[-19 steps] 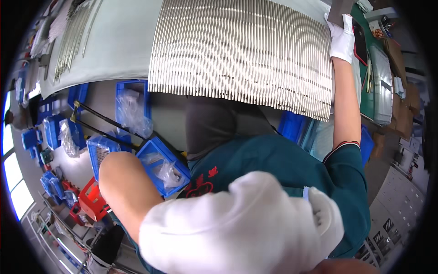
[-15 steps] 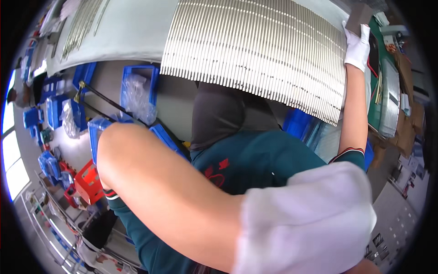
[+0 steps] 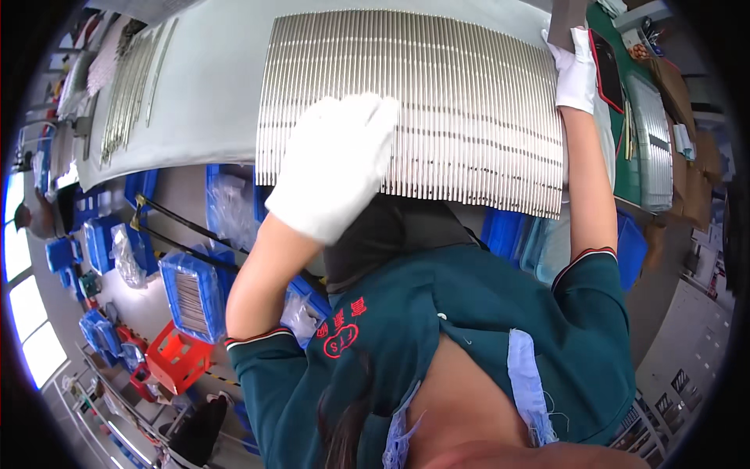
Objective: Arranging and aligning long metal strips on a workbench in a manufacturing environment.
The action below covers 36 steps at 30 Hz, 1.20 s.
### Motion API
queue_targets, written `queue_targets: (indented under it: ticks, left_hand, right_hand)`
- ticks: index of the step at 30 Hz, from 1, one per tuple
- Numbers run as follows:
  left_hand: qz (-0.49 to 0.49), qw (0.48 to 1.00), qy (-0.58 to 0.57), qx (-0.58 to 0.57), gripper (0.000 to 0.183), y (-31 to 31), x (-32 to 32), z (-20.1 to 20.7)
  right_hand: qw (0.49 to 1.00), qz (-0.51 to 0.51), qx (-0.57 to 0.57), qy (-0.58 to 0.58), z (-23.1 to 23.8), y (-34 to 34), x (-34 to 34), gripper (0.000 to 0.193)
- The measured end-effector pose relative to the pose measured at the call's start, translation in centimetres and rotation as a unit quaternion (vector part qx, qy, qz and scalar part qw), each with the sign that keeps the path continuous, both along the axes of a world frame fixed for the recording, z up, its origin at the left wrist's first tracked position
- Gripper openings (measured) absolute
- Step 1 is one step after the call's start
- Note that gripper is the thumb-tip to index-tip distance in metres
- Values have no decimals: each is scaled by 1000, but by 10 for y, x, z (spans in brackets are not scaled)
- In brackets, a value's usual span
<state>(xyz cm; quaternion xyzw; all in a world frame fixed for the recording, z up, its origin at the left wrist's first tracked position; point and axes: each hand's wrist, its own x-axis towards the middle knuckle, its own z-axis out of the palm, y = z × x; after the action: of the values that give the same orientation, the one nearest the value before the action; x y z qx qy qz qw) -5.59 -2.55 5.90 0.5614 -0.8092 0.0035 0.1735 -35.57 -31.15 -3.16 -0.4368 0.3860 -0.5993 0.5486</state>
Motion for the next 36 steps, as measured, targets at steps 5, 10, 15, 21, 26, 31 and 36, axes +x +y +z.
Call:
queue_targets:
  ticks: [5,10,15,21,26,31,36]
  left_hand:
    - [32,996,-10,-86,34,-41,20,-46]
    - [-55,995,83,9,24,-18,22,-10]
    - [-25,999,4,38,39,5,12,-15]
    - [-86,957,257,100,42,37,31,-1]
    - [155,988,-24,5,64,57,59,-34]
    - [175,983,-46,37,83,54,64,-41]
    - [152,987,-25,54,89,45,55,-41]
  right_hand:
    - [999,-10,-38,26,8,12,14,59]
    - [999,-24,-31,4,4,9,3,50]
    - [1000,-20,-9,-1,16,19,12,53]
    - [999,-40,-15,-19,17,17,13,66]
    - [997,-70,-21,-20,18,17,8,57]
    - [995,-90,-24,-39,13,10,-2,59]
    - [995,-95,-10,7,14,13,3,60]
